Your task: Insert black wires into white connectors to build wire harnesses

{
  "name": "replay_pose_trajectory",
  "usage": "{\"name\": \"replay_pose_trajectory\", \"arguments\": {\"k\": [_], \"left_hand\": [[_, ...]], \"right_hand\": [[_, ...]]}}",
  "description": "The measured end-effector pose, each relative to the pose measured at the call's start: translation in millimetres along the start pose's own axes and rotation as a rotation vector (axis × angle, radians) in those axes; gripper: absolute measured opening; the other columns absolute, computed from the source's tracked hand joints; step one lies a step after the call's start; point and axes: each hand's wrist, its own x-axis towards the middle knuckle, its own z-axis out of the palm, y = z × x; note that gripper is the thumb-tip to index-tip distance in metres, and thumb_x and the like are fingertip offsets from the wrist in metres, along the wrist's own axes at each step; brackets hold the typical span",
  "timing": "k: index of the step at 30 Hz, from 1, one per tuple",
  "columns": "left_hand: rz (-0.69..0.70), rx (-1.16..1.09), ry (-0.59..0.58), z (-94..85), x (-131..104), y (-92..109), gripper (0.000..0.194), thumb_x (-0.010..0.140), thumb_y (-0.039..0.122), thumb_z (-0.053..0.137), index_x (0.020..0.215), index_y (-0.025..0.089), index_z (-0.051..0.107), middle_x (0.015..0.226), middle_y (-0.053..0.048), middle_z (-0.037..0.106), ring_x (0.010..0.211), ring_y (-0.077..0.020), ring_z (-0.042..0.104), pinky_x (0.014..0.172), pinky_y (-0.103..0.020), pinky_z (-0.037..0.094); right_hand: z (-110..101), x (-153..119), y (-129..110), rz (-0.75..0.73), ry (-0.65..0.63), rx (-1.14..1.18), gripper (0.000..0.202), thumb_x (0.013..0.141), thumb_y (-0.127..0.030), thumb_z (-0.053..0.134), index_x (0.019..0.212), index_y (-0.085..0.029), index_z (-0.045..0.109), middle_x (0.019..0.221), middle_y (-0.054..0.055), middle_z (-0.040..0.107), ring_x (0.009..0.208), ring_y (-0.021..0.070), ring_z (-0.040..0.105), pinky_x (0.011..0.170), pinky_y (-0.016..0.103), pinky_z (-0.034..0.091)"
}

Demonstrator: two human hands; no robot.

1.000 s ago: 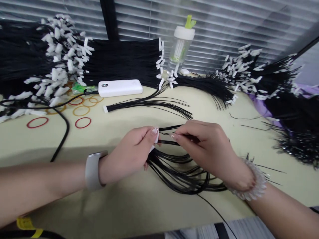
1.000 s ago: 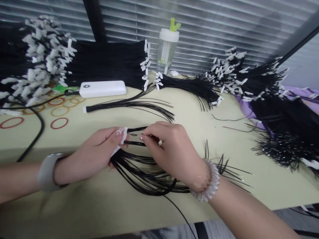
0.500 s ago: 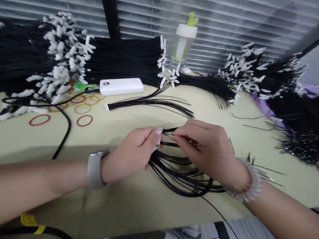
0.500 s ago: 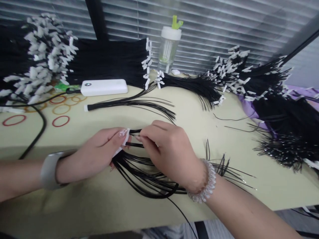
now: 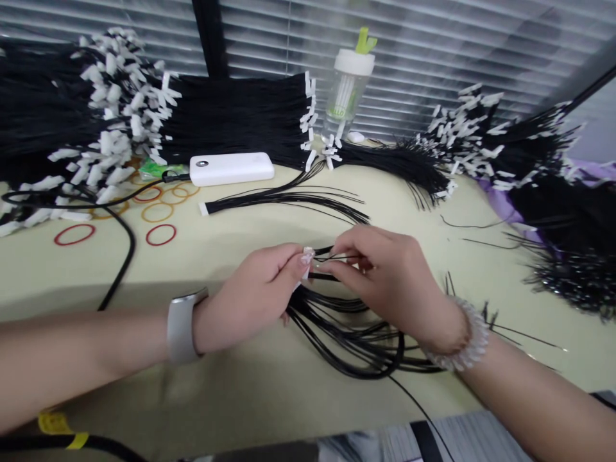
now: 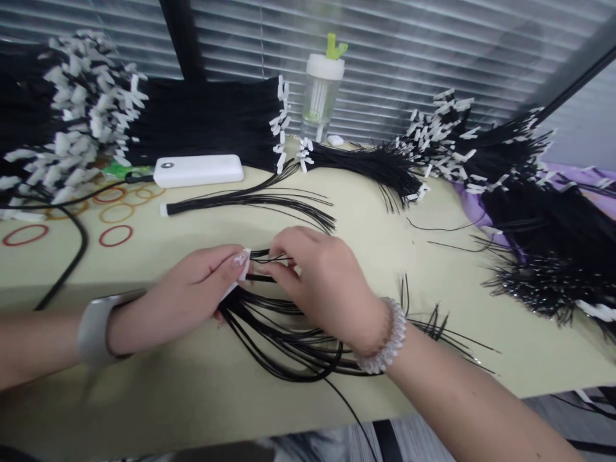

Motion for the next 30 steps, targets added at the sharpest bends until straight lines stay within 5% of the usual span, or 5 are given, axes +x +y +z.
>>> {"name": "replay_pose_trajectory", "arguments": {"k": [4, 11, 21, 27, 30], "left_hand": [[0.011, 0.075, 0.003, 0.8, 2.1, -0.2, 0.032, 0.085, 0.038, 0.029, 0.062, 0.019, 0.039, 0.049, 0.006, 0.040, 0.041, -0.0075, 0.044, 0.041, -0.018, 0.034], [-0.021, 0.126, -0.068, -1.5, 5.4, 1.8, 0.031, 0.084, 0.036, 0.031, 0.062, 0.018, 0.042, 0.046, 0.006, 0.047, 0.042, -0.0081, 0.049, 0.043, -0.017, 0.037], [-0.240, -0.130, -0.140, -7.2, 15.1, 1.4, 0.034, 0.081, 0.044, 0.035, 0.069, 0.017, 0.051, 0.048, 0.005, 0.050, 0.036, -0.0066, 0.049, 0.035, -0.015, 0.040], [-0.247, -0.223, -0.057, -7.3, 15.8, -1.7, 0.031, 0.080, 0.044, 0.039, 0.072, 0.016, 0.052, 0.048, 0.005, 0.049, 0.036, -0.0055, 0.048, 0.035, -0.013, 0.039], [-0.206, -0.242, 0.020, -5.3, 13.5, -4.2, 0.032, 0.080, 0.045, 0.039, 0.074, 0.017, 0.053, 0.048, 0.006, 0.048, 0.036, -0.0056, 0.047, 0.034, -0.013, 0.039]], "right_hand": [[-21.3, 4.1, 12.0, 0.051, -0.059, -0.083, 0.036, 0.061, -0.041, 0.068, 0.072, -0.016, 0.045, 0.067, -0.002, 0.047, 0.057, 0.0075, 0.041, 0.052, 0.020, 0.033], [-34.5, 0.6, 20.7, 0.030, -0.237, -0.083, 0.017, 0.074, -0.031, 0.058, 0.071, -0.017, 0.047, 0.072, -0.001, 0.048, 0.063, 0.0080, 0.043, 0.057, 0.020, 0.035], [-44.9, -5.1, 7.5, 0.006, -0.151, -0.072, 0.033, 0.066, -0.031, 0.064, 0.056, -0.016, 0.036, 0.058, -0.003, 0.038, 0.053, 0.0058, 0.033, 0.048, 0.019, 0.028], [-47.3, -9.9, 3.2, 0.133, -0.594, 0.075, 0.037, 0.082, -0.036, 0.043, 0.053, -0.014, 0.032, 0.048, -0.006, 0.025, 0.046, 0.0041, 0.019, 0.039, 0.018, 0.017], [-38.2, -10.9, 3.0, 0.130, -0.622, 0.116, 0.034, 0.085, -0.034, 0.036, 0.057, -0.015, 0.033, 0.051, -0.006, 0.027, 0.049, 0.0040, 0.021, 0.042, 0.017, 0.020]]}}
